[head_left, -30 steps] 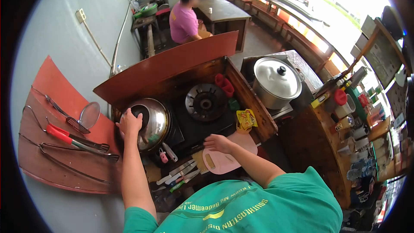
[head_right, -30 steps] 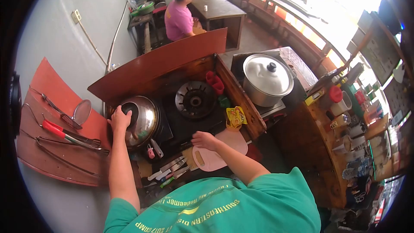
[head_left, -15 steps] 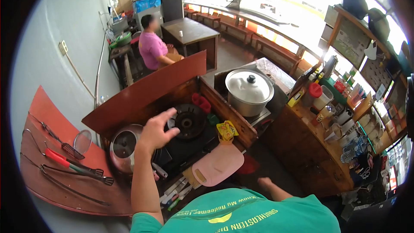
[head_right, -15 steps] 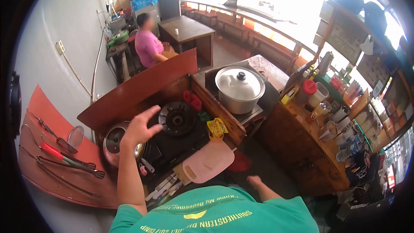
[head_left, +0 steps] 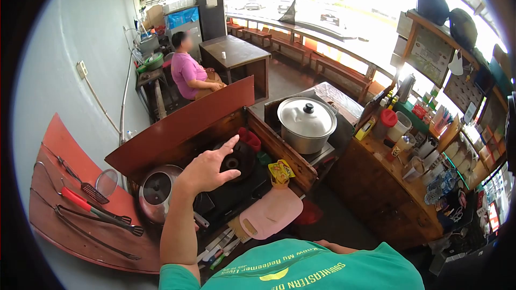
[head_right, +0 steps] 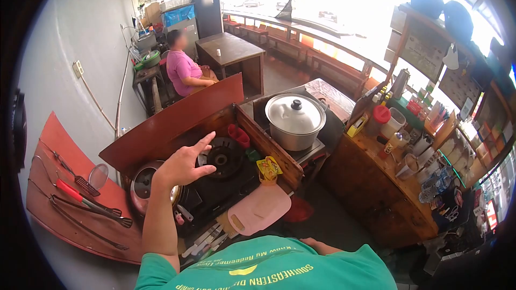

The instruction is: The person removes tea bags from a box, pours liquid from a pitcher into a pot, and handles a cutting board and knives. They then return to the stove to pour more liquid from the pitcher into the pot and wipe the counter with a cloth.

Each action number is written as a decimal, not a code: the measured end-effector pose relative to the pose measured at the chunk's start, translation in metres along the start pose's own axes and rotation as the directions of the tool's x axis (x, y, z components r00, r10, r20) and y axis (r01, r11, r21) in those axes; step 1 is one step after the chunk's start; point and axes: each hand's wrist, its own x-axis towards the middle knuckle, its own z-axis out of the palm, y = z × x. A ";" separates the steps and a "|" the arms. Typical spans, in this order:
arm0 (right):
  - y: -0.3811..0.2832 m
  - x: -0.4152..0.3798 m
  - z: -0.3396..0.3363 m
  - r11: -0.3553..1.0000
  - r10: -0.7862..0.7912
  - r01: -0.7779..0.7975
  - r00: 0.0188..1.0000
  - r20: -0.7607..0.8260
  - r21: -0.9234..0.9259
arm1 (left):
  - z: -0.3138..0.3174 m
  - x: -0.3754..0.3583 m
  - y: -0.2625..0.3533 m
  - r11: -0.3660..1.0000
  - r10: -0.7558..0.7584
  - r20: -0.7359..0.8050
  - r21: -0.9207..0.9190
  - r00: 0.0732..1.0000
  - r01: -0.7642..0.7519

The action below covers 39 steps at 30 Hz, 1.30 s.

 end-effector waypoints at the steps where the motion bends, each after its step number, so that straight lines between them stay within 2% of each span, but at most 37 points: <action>1: -0.002 0.005 0.000 1.000 -0.001 0.001 1.000 -0.004 -0.001 | -0.006 -0.004 0.003 1.000 0.006 -0.030 -0.016 1.000 -0.006; 2: 0.000 0.018 0.001 1.000 -0.003 0.003 1.000 -0.001 -0.008 | -0.009 -0.009 0.004 1.000 -0.001 -0.033 -0.015 0.999 0.000; 4: 0.008 0.050 0.001 0.995 -0.034 0.037 0.999 0.034 -0.096 | -0.014 -0.020 0.004 0.908 0.114 -0.085 -0.395 0.990 -0.138; 5: 0.000 0.038 0.000 0.994 -0.031 0.035 0.999 0.038 -0.102 | -0.016 -0.027 0.009 0.908 0.107 -0.086 -0.397 0.991 -0.133; 7: -0.024 0.021 -0.006 0.981 0.005 0.007 0.998 0.061 -0.195 | -0.023 -0.038 0.018 0.570 0.108 -0.214 -0.787 0.971 -0.237; 8: -0.018 0.035 -0.001 0.979 -0.051 0.054 0.998 0.021 -0.195 | -0.025 -0.038 0.019 0.491 0.092 -0.352 -0.798 0.931 -0.350; 9: -0.010 0.048 -0.001 0.977 -0.044 0.050 0.998 0.036 -0.207 | -0.029 -0.038 0.018 0.496 0.083 -0.359 -0.794 0.930 -0.351; 10: -0.013 0.044 -0.004 0.973 -0.041 0.050 0.998 0.046 -0.226 | -0.031 -0.038 0.015 0.410 -0.073 -0.534 -0.786 0.842 -0.463; 11: -0.018 0.040 -0.008 0.968 -0.039 0.051 0.998 0.054 -0.245 | -0.031 -0.038 0.012 0.338 -0.241 -0.663 -0.742 0.709 -0.579; 12: -0.022 0.035 -0.010 0.964 -0.039 0.054 0.997 0.062 -0.260 | -0.031 -0.042 0.003 0.315 -0.352 -0.679 -0.734 0.644 -0.602; 13: -0.024 0.031 -0.012 0.959 -0.042 0.059 0.997 0.065 -0.277 | -0.031 -0.046 -0.009 0.305 -0.482 -0.631 -0.771 0.607 -0.559; 15: -0.029 0.024 -0.013 0.948 -0.050 0.070 0.996 0.074 -0.310 | -0.031 -0.054 -0.025 0.219 -0.623 -0.537 -0.818 0.569 -0.531; 19: -0.033 0.013 -0.014 0.925 -0.067 0.095 0.994 0.088 -0.367 | -0.044 -0.063 -0.015 0.275 -0.621 -0.568 -0.804 0.541 -0.527; 21: -0.032 0.007 -0.014 0.913 -0.072 0.105 0.993 0.097 -0.394 | -0.055 -0.067 -0.005 0.335 -0.542 -0.633 -0.766 0.553 -0.549; 23: -0.034 0.002 -0.016 0.897 -0.087 0.123 0.991 0.103 -0.425 | -0.067 -0.066 0.012 0.390 -0.532 -0.642 -0.765 0.553 -0.513; 25: -0.035 -0.002 -0.017 0.880 -0.103 0.140 0.989 0.106 -0.454 | -0.076 -0.068 0.022 0.543 -0.352 -0.642 -0.733 0.681 -0.410; 27: -0.035 -0.006 -0.018 0.859 -0.118 0.158 0.987 0.112 -0.487 | -0.075 -0.067 0.030 0.562 -0.319 -0.623 -0.731 0.714 -0.387; 29: -0.038 -0.015 -0.020 0.837 -0.135 0.178 0.984 0.119 -0.518 | -0.070 -0.067 0.028 0.760 -0.213 -0.407 -0.641 0.888 -0.112; 30: -0.041 -0.021 -0.021 0.826 -0.143 0.187 0.982 0.122 -0.532 | -0.064 -0.067 0.029 0.838 -0.160 -0.318 -0.545 0.935 -0.041; 31: -0.043 -0.025 -0.022 0.811 -0.154 0.200 0.980 0.130 -0.550 | -0.055 -0.068 0.031 0.900 -0.125 -0.215 -0.435 0.969 0.019; 32: -0.046 -0.029 -0.022 0.794 -0.167 0.213 0.977 0.134 -0.570 | -0.045 -0.070 0.028 0.945 0.011 -0.121 -0.323 0.993 -0.050; 33: -0.050 -0.030 -0.024 0.782 -0.179 0.225 0.974 0.136 -0.581 | -0.036 -0.069 0.026 0.967 0.141 -0.019 -0.209 0.990 -0.142; 35: -0.054 -0.033 -0.025 0.759 -0.203 0.244 0.970 0.137 -0.604 | -0.021 -0.072 0.031 0.970 0.047 0.245 -0.243 0.968 0.015; 37: -0.059 -0.043 -0.029 0.752 -0.235 0.280 0.960 0.155 -0.596 | -0.007 -0.070 0.042 0.935 -0.154 0.450 -0.223 0.879 0.277; 39: -0.052 -0.045 -0.036 0.778 -0.304 0.364 0.931 0.200 -0.512 | 0.047 -0.070 0.000 0.958 0.008 0.365 -0.271 0.931 0.099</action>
